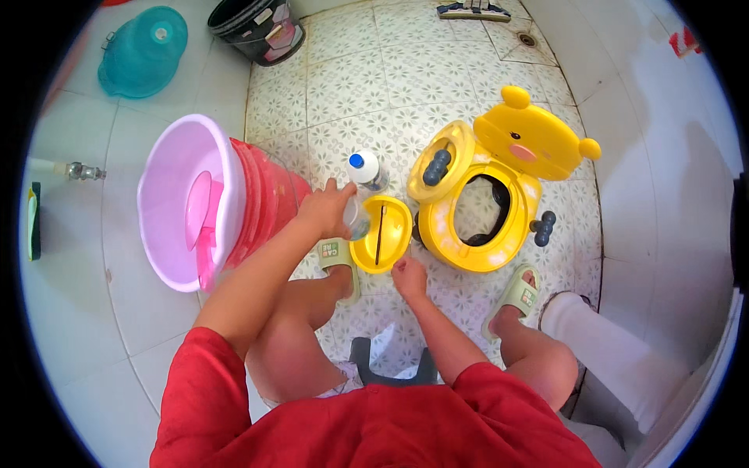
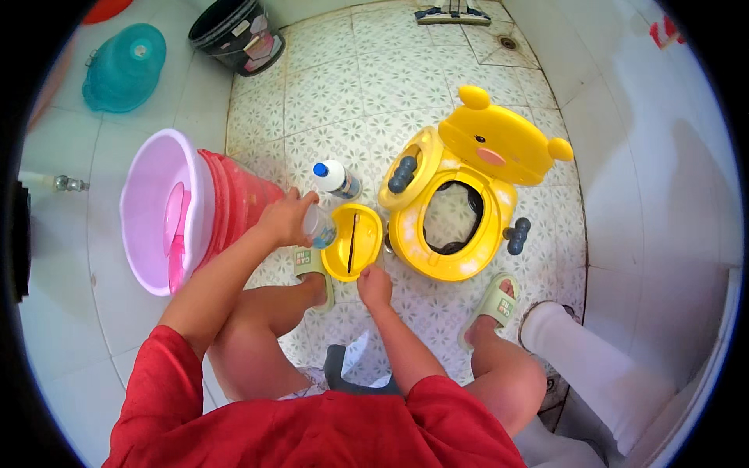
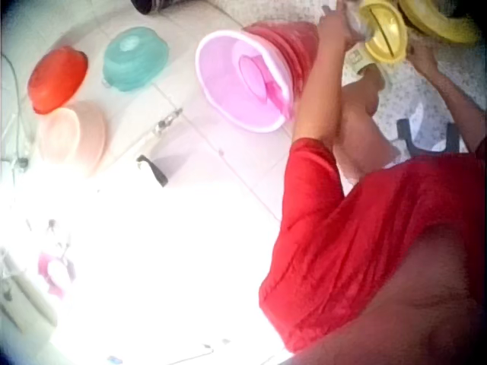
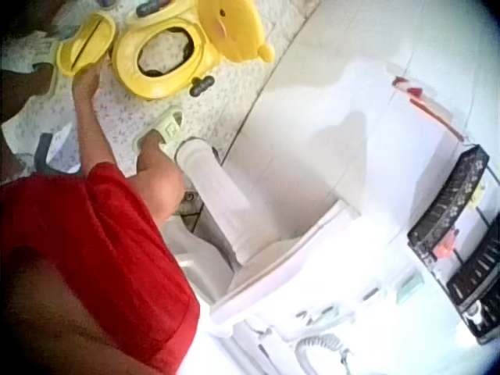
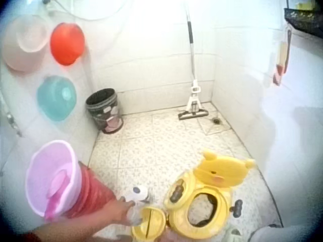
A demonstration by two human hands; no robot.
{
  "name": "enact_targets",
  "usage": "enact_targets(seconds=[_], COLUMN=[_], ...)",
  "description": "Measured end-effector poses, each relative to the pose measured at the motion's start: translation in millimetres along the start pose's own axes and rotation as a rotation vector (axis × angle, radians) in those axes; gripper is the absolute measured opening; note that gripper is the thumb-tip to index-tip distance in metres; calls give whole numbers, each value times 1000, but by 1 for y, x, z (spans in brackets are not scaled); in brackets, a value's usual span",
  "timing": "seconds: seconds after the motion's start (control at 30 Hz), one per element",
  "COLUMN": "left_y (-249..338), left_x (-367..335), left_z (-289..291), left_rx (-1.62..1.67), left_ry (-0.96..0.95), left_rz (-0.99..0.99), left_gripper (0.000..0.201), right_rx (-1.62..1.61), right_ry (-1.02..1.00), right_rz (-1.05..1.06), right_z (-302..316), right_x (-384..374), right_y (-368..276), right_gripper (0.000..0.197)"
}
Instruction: The person cleans a yellow child's potty in a bathroom, first rinsing it with water from a pink ladle, then scrubbing the interior with a black brush using cleaning powder.
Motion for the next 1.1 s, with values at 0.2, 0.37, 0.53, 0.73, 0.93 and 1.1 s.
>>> enact_targets(seconds=[0.2, 0.37, 0.53, 0.73, 0.93, 1.1], left_y=[-56, -81, -81, -86, -78, -27], left_x=[-45, -92, -127, -121, -94, -83], left_z=[-46, -84, -127, -127, -35, -4], left_rx=[-76, -9, 51, -93, 558, 333], left_ry=[-8, 7, 8, 95, 269, 357], left_rz=[221, 374, 363, 313, 146, -85], left_gripper=[85, 84, 88, 103, 97, 85], right_rx=[213, 375, 406, 381, 279, 267], right_ry=[-53, -177, -214, -154, -97, -176], right_rz=[-32, -53, -147, -155, -194, -270], right_z=[-54, -96, -121, -92, -27, -24], right_x=[-45, -84, -103, -95, -50, -27], right_y=[-2, -3, 15, -5, 1, 29], right_gripper=[17, 24, 27, 28, 33, 38])
Point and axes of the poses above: each hand's wrist, its own x-axis away from the middle knuckle, its own z-axis out of the back of the hand, y = z × x, the point moved 3 cm from there along -x, towards the middle knuckle, and after that the axes turned 2 degrees about x, right-handed, at the moved point
